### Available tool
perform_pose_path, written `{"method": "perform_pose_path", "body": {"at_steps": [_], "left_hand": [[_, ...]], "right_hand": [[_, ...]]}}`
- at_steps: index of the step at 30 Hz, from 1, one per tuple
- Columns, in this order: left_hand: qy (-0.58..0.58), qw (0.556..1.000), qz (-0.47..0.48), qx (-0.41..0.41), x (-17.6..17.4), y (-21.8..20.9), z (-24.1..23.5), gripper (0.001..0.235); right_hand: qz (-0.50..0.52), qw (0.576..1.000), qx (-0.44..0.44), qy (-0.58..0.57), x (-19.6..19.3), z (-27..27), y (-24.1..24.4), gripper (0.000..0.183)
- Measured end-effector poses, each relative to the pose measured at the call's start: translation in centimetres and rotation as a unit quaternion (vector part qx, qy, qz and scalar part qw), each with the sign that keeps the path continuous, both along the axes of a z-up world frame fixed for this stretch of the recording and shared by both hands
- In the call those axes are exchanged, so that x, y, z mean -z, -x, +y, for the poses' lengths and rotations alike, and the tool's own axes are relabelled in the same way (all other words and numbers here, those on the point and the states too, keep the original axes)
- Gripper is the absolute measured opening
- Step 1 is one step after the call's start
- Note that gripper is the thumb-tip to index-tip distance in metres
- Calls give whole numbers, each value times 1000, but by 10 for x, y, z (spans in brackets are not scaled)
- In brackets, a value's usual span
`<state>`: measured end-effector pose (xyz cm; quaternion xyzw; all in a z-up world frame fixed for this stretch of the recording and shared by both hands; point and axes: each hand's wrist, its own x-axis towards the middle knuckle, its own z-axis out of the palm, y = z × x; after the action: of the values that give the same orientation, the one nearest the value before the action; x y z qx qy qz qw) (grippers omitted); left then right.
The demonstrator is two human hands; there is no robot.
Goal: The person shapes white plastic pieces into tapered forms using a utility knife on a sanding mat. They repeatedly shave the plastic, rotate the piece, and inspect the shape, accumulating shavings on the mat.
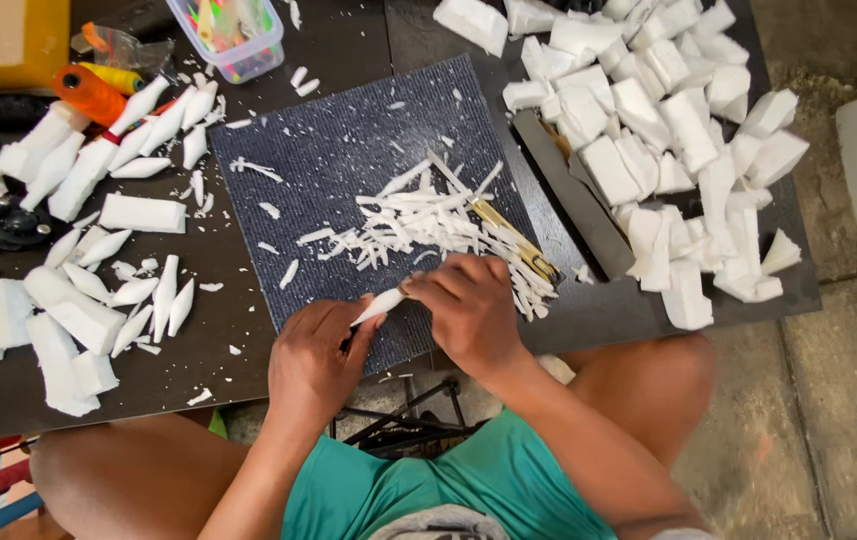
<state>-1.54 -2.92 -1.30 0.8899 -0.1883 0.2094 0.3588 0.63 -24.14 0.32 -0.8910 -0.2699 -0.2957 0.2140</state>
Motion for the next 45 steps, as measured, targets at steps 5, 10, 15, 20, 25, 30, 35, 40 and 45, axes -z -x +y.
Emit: {"method": "perform_pose_path", "body": {"at_steps": [5,10,15,20,25,30,35,40,45], "left_hand": [[-4,1000,-8,-19,9,3,1,17],[8,1000,-9,-24,9,1,3,19],[29,999,22,2,3,1,9,19],[45,998,36,-2,3,2,12,19],[31,999,19,0,3,1,12,18],[-8,1000,6,1,8,0,11,17],[-8,1000,4,0,9,0,9,18],[1,1000,4,13,8,0,9,17],[37,999,31,2,-4,1,7,18]], "right_hand": [[10,999,-23,21,20,13,9,18],[23,1000,-5,19,8,16,8,23],[59,997,35,43,37,8,7,23],[60,998,20,31,18,24,14,24],[54,998,20,22,13,19,8,23],[75,997,20,15,15,20,11,30],[75,997,21,1,8,22,12,30],[59,998,29,11,21,9,7,32],[65,997,26,18,37,6,10,25]]}}
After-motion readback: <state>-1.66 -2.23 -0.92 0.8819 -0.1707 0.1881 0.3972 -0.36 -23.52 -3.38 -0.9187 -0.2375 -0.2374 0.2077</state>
